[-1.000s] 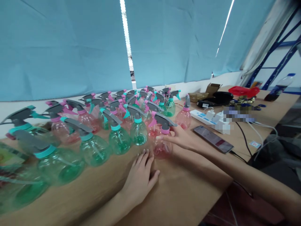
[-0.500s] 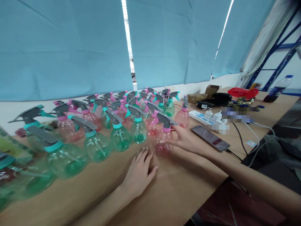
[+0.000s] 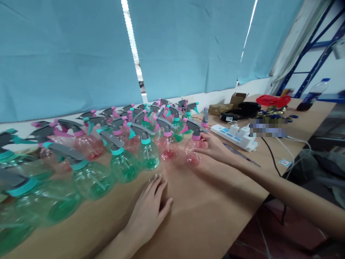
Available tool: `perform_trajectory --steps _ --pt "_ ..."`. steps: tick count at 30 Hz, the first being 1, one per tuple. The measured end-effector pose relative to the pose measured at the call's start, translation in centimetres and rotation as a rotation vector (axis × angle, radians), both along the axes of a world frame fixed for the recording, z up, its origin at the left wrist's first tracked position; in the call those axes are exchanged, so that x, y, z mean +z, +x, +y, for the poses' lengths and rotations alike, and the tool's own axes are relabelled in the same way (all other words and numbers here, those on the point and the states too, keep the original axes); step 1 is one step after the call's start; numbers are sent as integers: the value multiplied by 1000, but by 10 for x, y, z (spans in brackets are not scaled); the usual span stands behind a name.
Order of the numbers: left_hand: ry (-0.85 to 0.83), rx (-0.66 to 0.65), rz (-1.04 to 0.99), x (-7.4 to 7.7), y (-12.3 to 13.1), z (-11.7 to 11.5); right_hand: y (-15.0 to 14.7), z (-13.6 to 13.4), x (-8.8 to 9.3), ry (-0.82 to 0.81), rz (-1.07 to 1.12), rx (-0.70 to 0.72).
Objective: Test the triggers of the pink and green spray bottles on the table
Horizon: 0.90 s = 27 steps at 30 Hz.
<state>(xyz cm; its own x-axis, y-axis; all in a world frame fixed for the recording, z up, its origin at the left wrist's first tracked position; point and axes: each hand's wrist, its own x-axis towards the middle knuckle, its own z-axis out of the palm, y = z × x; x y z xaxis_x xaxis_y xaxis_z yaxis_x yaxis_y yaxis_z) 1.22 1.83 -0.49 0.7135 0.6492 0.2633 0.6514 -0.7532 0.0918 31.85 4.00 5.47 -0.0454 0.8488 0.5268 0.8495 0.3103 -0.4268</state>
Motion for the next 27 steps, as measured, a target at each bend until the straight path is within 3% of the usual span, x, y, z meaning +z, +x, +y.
perform_trajectory --steps 9,18,27 --pt "-28 -22 -31 1 38 10 -2 39 -2 35 49 -84" --pt "-36 -65 9 2 77 18 -8 59 4 22 66 -116" --pt "-50 -81 22 0 81 20 -15 60 7 9 81 -80"
